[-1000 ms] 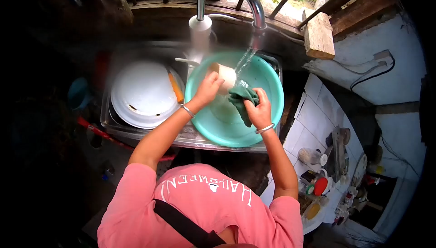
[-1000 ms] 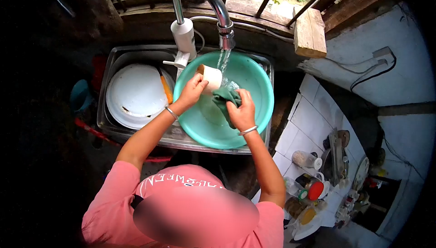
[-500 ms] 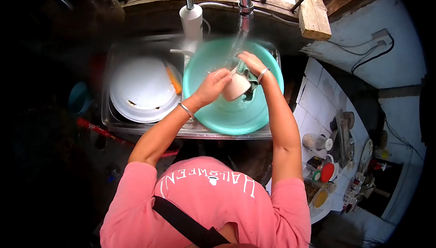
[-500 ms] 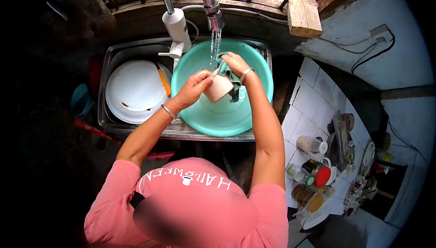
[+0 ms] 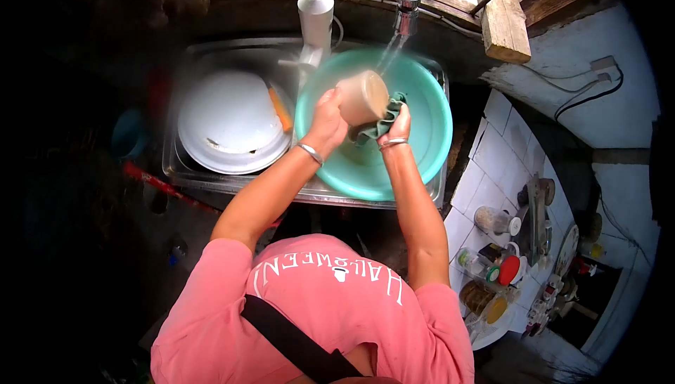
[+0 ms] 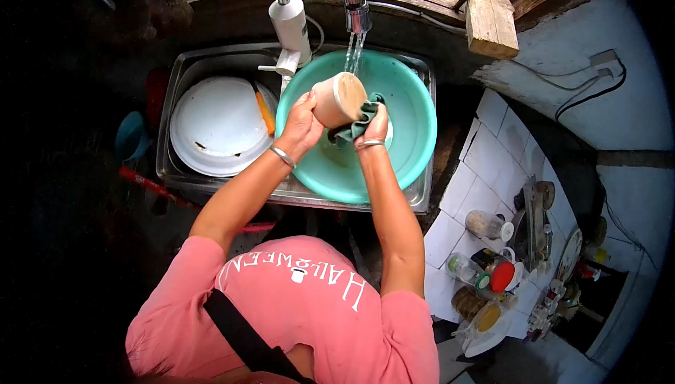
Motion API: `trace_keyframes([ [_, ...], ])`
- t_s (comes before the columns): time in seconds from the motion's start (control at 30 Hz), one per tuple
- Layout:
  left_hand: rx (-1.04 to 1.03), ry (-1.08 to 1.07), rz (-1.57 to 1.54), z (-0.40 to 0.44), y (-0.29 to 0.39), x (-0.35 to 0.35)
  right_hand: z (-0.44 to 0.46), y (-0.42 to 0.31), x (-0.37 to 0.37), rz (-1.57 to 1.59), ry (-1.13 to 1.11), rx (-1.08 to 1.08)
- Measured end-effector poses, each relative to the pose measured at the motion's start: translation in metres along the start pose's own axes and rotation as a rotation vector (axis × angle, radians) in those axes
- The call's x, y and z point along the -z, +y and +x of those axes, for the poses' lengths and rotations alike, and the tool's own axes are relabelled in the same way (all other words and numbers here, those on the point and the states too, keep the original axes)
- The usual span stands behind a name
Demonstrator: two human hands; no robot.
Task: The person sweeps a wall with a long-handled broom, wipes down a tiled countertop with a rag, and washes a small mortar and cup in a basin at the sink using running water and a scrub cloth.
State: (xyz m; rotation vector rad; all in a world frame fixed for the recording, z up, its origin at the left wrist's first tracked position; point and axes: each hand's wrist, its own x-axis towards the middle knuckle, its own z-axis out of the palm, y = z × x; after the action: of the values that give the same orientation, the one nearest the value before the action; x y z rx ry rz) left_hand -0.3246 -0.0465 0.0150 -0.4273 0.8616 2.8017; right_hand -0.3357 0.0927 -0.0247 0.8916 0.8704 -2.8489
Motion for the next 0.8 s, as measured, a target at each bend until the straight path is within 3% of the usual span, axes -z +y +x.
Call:
trace_keyframes([
  [0.1, -0.055, 0.084, -0.01, 0.007, -0.017, 0.001, -0.014, 0.013, -0.018, -0.126, 0.297, 0.295],
  [0.2, -0.056, 0.165, 0.073, 0.006, -0.022, -0.008, -0.032, 0.028, -0.032, -0.416, 0.219, 0.637],
  [0.23, -0.04, 0.161, 0.071, 0.005, -0.022, -0.009, -0.029, 0.039, -0.03, -0.653, 0.323, 0.761],
  [0.27, -0.023, 0.157, 0.07, 0.004, -0.022, -0.009, -0.044, 0.036, -0.036, -0.849, 0.23, 0.791],
  [0.33, 0.011, 0.129, 0.06, 0.001, -0.022, -0.011, -0.058, 0.034, -0.045, -1.206, 0.169, 1.09],
  [0.47, 0.076, 0.043, 0.029, -0.007, -0.014, -0.004, -0.045, 0.022, -0.025, -1.319, 0.034, 1.21],
  [0.6, 0.13, 0.021, -0.002, -0.009, 0.009, 0.011, -0.005, 0.004, 0.019, -1.179, -0.047, 0.927],
  [0.7, 0.133, -0.01, -0.048, -0.008, 0.019, 0.018, 0.018, -0.01, 0.034, -1.708, 0.108, 0.727],
  [0.8, 0.173, 0.021, -0.049, -0.01, 0.026, 0.015, 0.008, -0.007, 0.05, -2.452, -0.159, 0.42],
])
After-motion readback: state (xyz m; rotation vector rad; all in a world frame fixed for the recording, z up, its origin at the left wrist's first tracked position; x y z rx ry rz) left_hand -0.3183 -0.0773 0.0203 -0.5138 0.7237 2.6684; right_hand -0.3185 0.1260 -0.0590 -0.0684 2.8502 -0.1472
